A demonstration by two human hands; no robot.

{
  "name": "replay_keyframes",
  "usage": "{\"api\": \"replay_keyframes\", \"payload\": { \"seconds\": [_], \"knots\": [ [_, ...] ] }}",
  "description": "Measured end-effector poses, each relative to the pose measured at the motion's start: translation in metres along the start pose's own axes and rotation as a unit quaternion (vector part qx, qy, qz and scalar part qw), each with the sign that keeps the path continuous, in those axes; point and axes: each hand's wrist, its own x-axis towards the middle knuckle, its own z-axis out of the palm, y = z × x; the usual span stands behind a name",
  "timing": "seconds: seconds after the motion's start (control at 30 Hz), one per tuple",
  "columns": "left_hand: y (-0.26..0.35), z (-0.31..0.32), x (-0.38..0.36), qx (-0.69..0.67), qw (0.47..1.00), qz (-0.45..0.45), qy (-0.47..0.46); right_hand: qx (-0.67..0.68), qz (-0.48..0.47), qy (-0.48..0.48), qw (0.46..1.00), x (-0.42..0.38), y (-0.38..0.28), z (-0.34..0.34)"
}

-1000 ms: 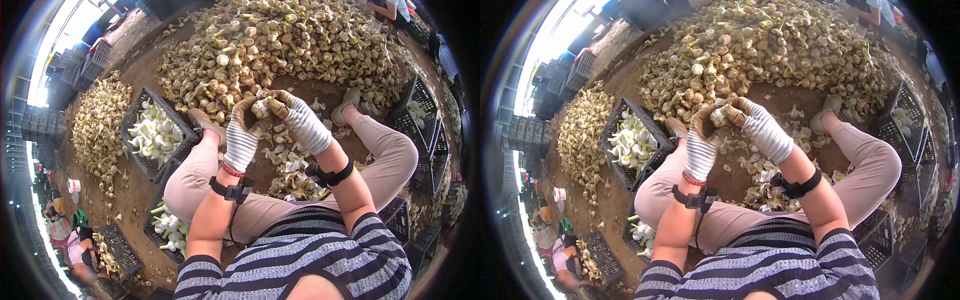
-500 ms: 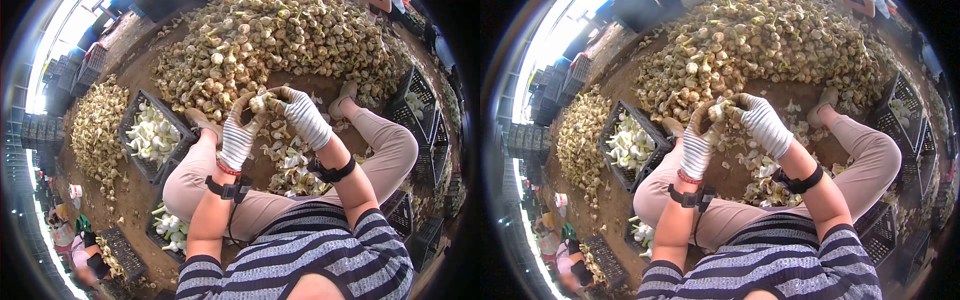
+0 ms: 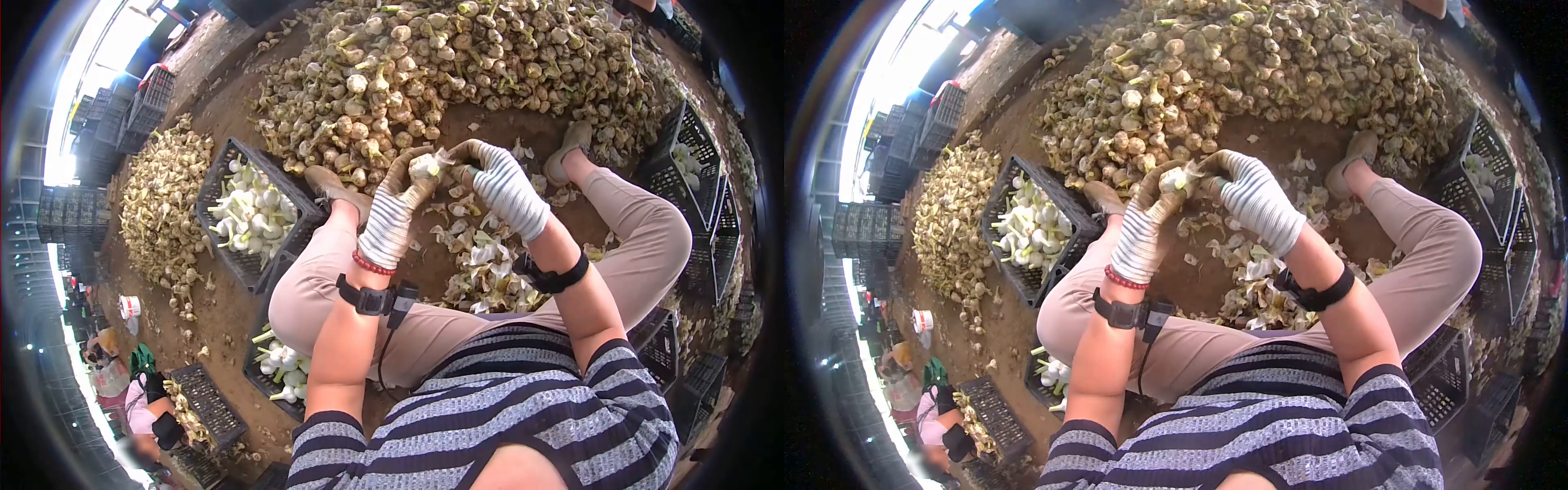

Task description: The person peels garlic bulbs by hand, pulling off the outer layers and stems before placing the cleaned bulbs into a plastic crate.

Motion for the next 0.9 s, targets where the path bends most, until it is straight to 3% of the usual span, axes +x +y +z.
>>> {"api": "replay_keyframes", "payload": {
  "seconds": [0.07,0.2,0.27,0.3,0.4,0.43,0.47,0.53,0.57,0.6,0.67,0.73,0.8,0.9],
  "knots": [
    [-0.001,0.0,0.004,0.006,0.999,0.036,-0.04,-0.034,-0.016,0.064,0.997,0.012,0.021,-0.01],
    [-0.017,-0.012,0.008,0.031,0.999,0.001,-0.031,-0.083,0.05,0.044,0.994,0.029,0.055,-0.035],
    [-0.015,-0.011,0.011,0.006,1.0,0.014,-0.027,-0.29,-0.146,0.103,0.94,0.025,0.065,-0.04],
    [-0.012,-0.013,0.008,-0.007,1.0,0.005,-0.014,-0.297,-0.108,0.071,0.946,0.019,0.068,-0.048],
    [-0.011,-0.011,0.01,-0.026,0.999,0.0,-0.02,-0.207,-0.114,0.007,0.972,-0.005,0.014,-0.035],
    [-0.013,-0.011,0.01,-0.053,0.998,-0.002,-0.03,-0.135,-0.194,-0.01,0.972,-0.008,0.006,-0.027],
    [-0.012,-0.007,0.01,-0.08,0.996,-0.005,-0.042,-0.097,-0.189,-0.043,0.976,-0.01,-0.006,-0.02],
    [-0.006,-0.002,0.005,-0.099,0.994,-0.018,-0.035,-0.127,-0.128,-0.06,0.982,-0.004,0.003,-0.016],
    [-0.001,-0.002,0.003,-0.112,0.992,-0.035,-0.046,-0.163,-0.188,-0.053,0.967,0.011,0.037,-0.019],
    [0.002,-0.003,0.001,-0.125,0.989,-0.05,-0.056,-0.164,-0.189,-0.054,0.967,0.012,0.052,-0.024],
    [-0.002,-0.009,0.004,-0.095,0.995,-0.026,-0.024,-0.27,-0.103,-0.018,0.957,0.014,0.051,-0.027],
    [-0.012,-0.019,0.007,-0.006,0.998,0.056,-0.002,-0.283,-0.097,-0.001,0.954,0.005,0.033,-0.026],
    [-0.009,-0.01,0.004,0.007,0.998,0.062,0.02,-0.084,-0.064,0.004,0.994,-0.01,-0.008,-0.015],
    [-0.003,-0.001,0.002,0.014,0.999,0.038,0.011,-0.124,-0.048,0.0,0.991,-0.011,-0.023,-0.012]
  ]
}}
